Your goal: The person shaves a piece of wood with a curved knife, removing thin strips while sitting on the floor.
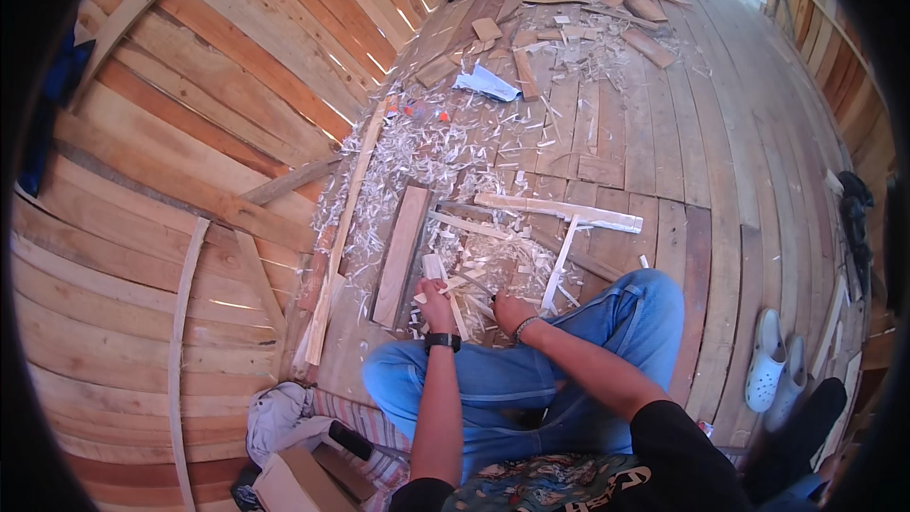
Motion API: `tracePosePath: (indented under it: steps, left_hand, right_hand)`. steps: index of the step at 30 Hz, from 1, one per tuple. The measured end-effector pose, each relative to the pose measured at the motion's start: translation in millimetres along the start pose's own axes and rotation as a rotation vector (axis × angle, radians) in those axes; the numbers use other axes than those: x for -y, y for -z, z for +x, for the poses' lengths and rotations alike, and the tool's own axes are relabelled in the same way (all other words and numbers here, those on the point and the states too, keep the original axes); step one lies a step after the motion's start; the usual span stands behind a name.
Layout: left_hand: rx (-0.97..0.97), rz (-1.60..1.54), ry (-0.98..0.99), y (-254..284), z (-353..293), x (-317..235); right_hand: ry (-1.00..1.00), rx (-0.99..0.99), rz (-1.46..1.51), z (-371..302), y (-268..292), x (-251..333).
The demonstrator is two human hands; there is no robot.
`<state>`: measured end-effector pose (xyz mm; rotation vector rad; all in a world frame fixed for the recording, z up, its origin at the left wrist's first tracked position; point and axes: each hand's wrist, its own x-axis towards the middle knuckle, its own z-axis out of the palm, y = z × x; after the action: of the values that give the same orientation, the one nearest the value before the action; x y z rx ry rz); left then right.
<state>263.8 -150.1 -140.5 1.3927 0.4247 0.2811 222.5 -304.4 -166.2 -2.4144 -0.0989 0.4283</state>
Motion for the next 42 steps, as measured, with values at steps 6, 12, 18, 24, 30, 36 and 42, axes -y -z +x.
tracePosePath:
  steps: [6,12,18,24,30,36,42]
  left_hand:
    - [0.034,0.025,0.025,4.0,-0.7,6.4]
    - [0.096,0.081,0.000,-5.4,-0.7,13.1]
    - [0.046,0.188,-0.076,11.8,-0.9,7.7]
    - [0.080,0.131,-0.011,-1.3,-15.7,-11.6]
    - [0.092,0.198,-0.009,-3.9,-16.9,-12.3]
    - [0.087,0.240,-0.032,-3.2,-16.8,-16.0]
    - [0.116,0.193,-0.050,-3.1,-12.5,-16.4]
  right_hand:
    - [0.001,-0.043,0.014,7.8,-8.7,-3.0]
    - [0.044,-0.010,-0.041,34.1,-33.0,-40.8]
    - [0.063,0.043,0.032,14.9,-6.5,6.6]
    - [0.021,0.087,0.031,18.9,4.6,4.5]
    - [0.046,0.076,0.041,28.5,-6.6,-5.8]
    - [-0.044,0.067,0.106,22.4,1.6,1.6]
    - [-0.027,0.054,0.094,23.4,-3.5,-2.5]
